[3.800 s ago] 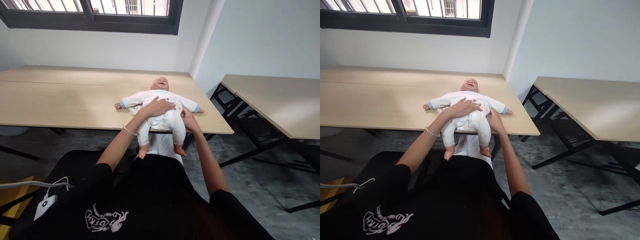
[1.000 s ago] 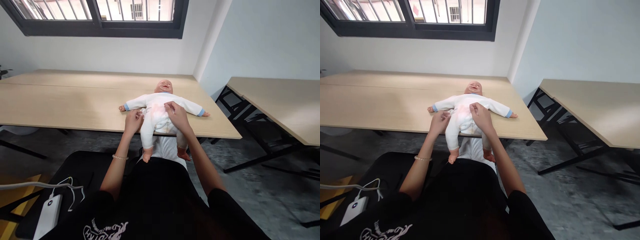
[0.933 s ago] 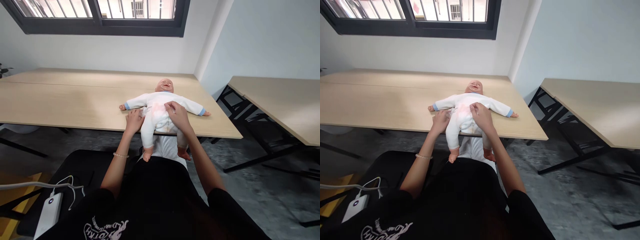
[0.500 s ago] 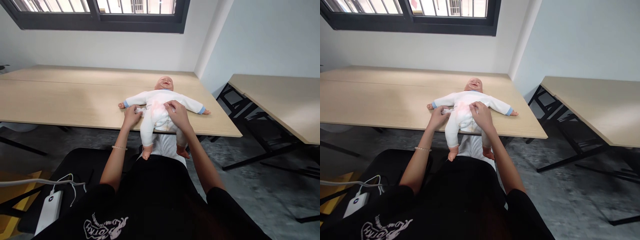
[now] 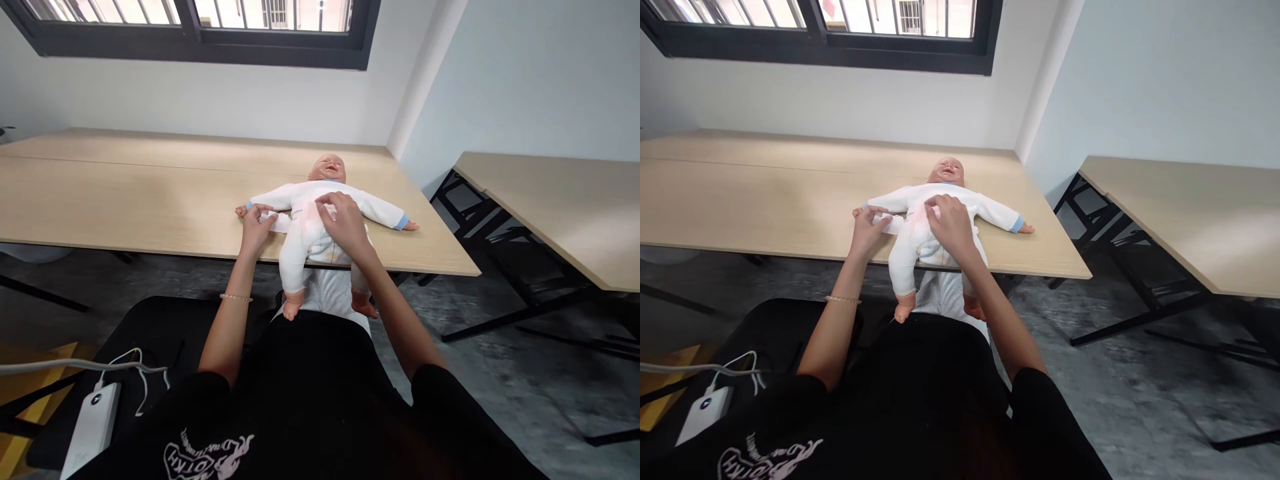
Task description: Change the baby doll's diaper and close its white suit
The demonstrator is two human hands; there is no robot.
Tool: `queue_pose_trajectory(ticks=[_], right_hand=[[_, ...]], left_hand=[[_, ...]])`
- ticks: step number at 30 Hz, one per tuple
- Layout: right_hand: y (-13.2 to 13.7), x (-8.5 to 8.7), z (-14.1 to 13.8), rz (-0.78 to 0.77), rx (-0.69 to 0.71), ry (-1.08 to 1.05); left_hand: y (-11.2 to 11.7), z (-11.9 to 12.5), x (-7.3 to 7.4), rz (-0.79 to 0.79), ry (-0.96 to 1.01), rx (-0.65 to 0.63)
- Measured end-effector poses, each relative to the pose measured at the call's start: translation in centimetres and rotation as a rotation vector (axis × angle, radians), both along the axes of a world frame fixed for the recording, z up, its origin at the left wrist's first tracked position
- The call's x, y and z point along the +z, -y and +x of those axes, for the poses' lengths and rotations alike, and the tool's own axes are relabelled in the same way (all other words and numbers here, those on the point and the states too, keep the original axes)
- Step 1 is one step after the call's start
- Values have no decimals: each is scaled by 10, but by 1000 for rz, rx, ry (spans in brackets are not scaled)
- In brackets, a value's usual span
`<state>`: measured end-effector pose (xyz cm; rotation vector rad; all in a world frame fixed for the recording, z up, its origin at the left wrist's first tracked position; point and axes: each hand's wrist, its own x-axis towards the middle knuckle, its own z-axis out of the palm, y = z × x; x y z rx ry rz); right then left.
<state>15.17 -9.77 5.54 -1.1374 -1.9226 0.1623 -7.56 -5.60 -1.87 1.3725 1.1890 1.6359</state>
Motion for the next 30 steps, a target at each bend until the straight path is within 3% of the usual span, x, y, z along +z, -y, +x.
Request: queue_pose_trajectory(ticks=[3, 5, 10, 15, 25, 30], right_hand=[[-5, 17, -36, -12, 171, 172], [-11, 24, -62, -34, 214, 304], [-31, 17, -102, -120, 192, 523], [-35, 4, -101, -155, 178, 435], [-16, 10, -95, -248, 100, 585], [-20, 7, -94, -267, 94, 541]], left_hand=[[-1, -2, 1, 24, 118, -59], [-2, -4, 1, 19, 182, -95], [-5, -7, -1, -44, 327, -143], [-2, -4, 4, -97, 368, -110], [5, -2, 11, -46, 373, -13], [4, -4, 11, -80, 422, -86]])
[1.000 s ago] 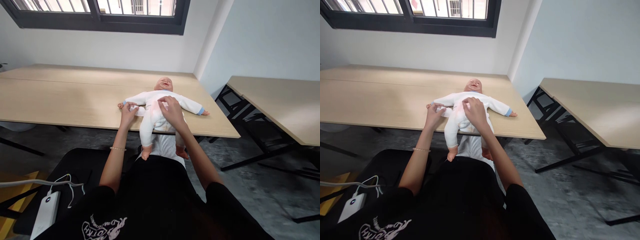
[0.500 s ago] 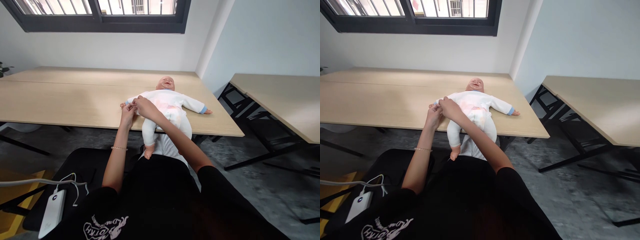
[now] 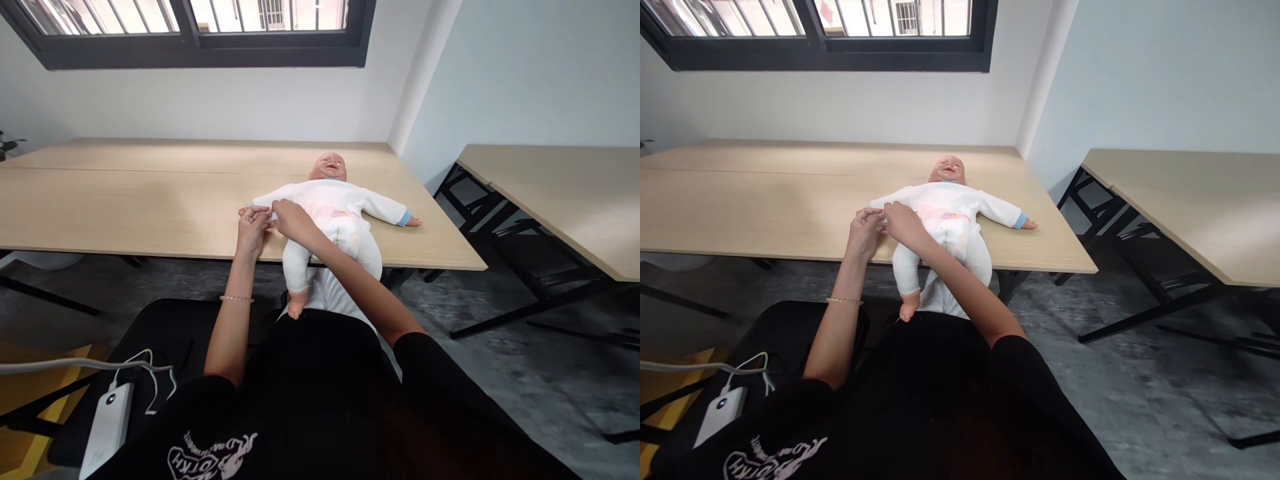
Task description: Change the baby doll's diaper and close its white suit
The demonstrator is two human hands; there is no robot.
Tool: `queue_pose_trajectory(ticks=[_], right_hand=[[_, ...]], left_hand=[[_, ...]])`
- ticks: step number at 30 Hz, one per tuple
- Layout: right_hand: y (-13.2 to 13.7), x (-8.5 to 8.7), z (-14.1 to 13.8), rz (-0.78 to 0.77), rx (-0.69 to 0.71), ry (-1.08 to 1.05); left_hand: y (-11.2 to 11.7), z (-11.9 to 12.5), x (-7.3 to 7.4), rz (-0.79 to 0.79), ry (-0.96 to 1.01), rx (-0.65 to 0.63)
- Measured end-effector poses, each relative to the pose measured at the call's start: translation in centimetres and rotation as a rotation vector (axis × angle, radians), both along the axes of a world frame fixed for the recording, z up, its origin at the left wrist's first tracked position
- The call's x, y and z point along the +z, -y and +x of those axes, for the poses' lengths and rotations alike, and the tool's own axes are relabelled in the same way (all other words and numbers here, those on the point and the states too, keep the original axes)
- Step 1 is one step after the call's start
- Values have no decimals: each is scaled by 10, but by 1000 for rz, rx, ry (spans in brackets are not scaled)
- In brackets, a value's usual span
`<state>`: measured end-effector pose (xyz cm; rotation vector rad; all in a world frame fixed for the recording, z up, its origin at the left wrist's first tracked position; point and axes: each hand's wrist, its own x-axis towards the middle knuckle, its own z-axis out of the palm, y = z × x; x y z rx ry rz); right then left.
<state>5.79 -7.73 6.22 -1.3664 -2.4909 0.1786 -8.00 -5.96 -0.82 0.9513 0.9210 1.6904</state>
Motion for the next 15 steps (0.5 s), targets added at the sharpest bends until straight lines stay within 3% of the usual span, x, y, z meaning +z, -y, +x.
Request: queue_pose_trajectory(ticks=[9, 15], right_hand=[[-12, -7, 8, 3, -20, -258], [-13, -8, 9, -15, 48, -392]], left_hand=[[4, 2, 1, -76, -81, -259], [6, 2, 5, -98, -60, -278]])
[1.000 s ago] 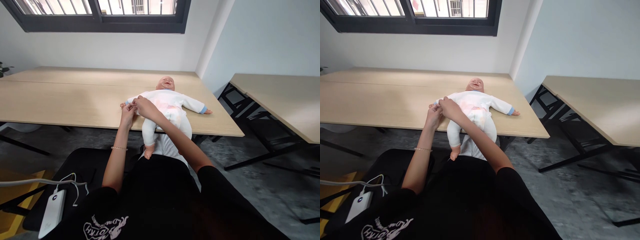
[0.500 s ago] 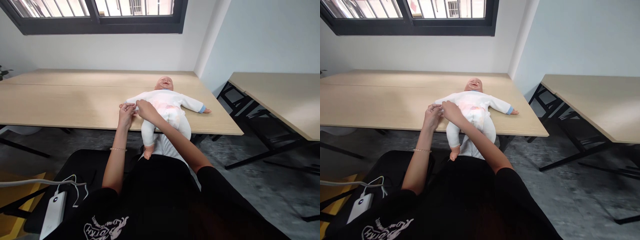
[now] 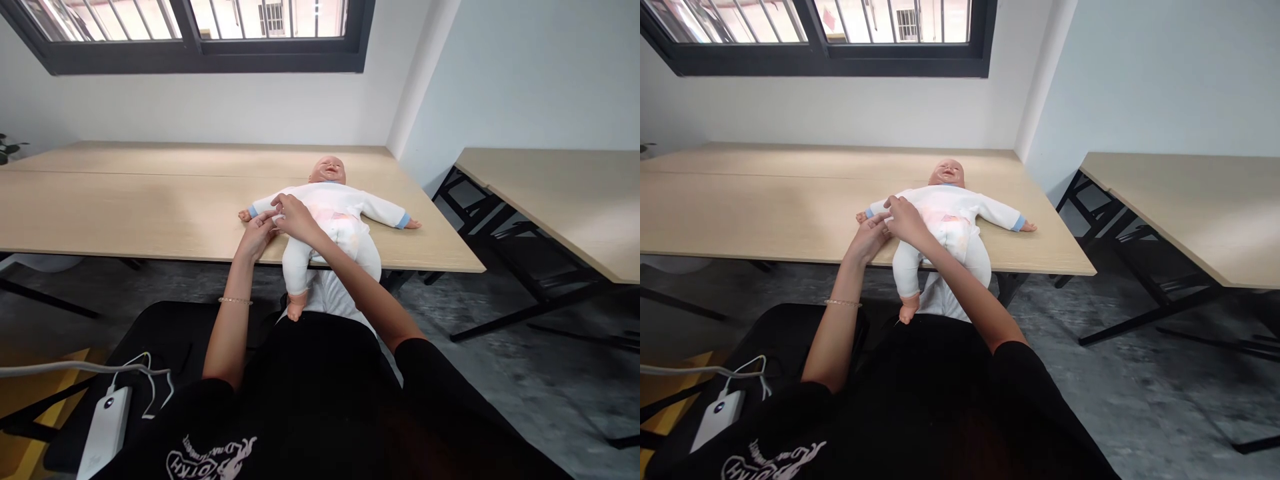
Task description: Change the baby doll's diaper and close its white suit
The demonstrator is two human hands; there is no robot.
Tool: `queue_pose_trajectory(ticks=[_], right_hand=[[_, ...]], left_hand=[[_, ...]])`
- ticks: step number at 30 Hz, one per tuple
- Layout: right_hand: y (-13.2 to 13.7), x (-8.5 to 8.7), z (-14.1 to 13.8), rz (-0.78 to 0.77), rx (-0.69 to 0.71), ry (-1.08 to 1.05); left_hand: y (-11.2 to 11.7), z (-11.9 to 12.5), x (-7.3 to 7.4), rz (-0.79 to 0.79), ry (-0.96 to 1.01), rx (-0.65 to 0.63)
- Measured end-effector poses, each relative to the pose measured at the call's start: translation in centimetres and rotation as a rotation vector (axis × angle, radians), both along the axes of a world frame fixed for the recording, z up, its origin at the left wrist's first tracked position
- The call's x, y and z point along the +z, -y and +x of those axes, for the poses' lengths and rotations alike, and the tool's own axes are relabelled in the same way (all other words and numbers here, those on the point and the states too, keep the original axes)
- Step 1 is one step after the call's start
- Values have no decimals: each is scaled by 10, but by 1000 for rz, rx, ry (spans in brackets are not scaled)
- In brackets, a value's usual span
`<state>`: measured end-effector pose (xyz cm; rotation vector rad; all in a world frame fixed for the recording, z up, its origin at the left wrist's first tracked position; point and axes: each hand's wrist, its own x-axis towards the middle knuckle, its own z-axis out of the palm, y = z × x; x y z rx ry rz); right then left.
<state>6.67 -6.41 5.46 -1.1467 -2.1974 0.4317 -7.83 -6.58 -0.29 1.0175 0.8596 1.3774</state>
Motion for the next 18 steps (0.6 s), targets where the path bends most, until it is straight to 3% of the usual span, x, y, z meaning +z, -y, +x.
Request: queue_pose_trajectory(ticks=[10, 18], right_hand=[[1, 0, -2, -18, -84, -115], [-1, -3, -1, -23, -112, -228]], left_hand=[[1, 8, 4, 0, -10, -141], [2, 6, 4, -51, 18, -142]])
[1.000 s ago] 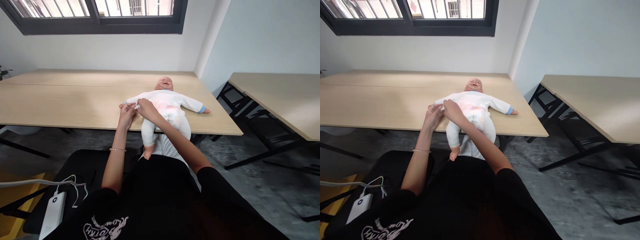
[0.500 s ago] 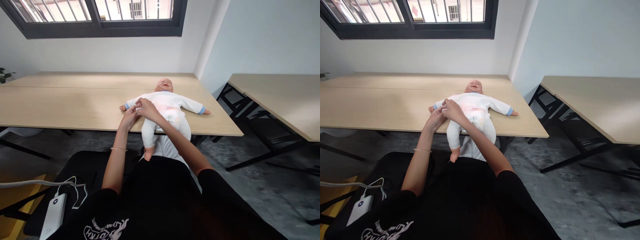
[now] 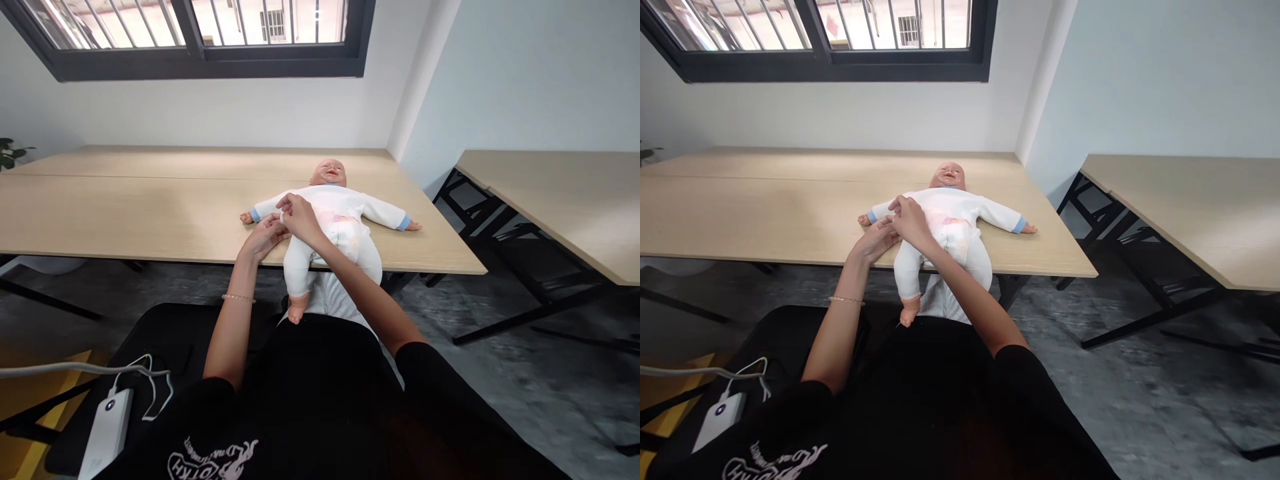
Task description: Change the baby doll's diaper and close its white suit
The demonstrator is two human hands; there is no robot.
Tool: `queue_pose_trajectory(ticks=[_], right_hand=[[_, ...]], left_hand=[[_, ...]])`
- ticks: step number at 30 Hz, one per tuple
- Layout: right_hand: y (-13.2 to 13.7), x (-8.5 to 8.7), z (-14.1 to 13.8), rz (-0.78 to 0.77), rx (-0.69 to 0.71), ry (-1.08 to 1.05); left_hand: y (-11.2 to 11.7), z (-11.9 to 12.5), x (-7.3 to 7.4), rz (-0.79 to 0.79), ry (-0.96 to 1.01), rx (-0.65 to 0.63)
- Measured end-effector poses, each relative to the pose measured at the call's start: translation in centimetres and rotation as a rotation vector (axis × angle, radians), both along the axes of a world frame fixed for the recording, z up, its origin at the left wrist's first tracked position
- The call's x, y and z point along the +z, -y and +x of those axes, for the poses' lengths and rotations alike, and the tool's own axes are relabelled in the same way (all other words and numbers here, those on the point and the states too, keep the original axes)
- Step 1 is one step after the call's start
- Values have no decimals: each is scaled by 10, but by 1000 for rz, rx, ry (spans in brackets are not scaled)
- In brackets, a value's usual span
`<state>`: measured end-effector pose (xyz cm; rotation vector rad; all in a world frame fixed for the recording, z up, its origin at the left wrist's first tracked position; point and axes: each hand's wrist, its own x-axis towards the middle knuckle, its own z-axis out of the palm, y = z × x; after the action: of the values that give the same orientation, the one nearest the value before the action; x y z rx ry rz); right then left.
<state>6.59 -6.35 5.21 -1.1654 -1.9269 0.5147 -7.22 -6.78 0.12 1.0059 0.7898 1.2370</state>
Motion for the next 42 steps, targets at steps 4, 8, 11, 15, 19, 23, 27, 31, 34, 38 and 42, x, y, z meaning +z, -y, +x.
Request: queue_pose_trajectory(ticks=[4, 8, 11, 15, 19, 23, 27, 31, 34, 38, 42], right_hand=[[1, 0, 1, 12, -28, -31], [4, 1, 3, -13, -52, -77], [6, 2, 4, 4, -50, -84], [6, -1, 4, 34, -78, -72], [8, -7, 5, 75, -24, 45], [11, -10, 9, 117, 48, 182], [10, -6, 12, 199, -39, 144], [11, -1, 15, 241, -102, 161], [15, 1, 15, 241, -159, 207], [19, 4, 11, 195, -234, 313], [23, 9, 5, 231, -229, 430]], left_hand=[[2, 9, -3, 69, -56, 23], [1, 20, -9, 180, -99, 138], [0, 23, -10, 178, -76, 186], [1, 20, -7, 134, -27, 237], [2, 17, -2, 77, -13, 271], [4, 16, 0, 45, 6, 272], [5, 16, -2, 63, 22, 229], [5, 13, -4, 79, 20, 191], [4, 9, -5, 75, 28, 178], [3, 7, -4, 14, 101, 189], [2, 10, -4, -15, 129, 275]])
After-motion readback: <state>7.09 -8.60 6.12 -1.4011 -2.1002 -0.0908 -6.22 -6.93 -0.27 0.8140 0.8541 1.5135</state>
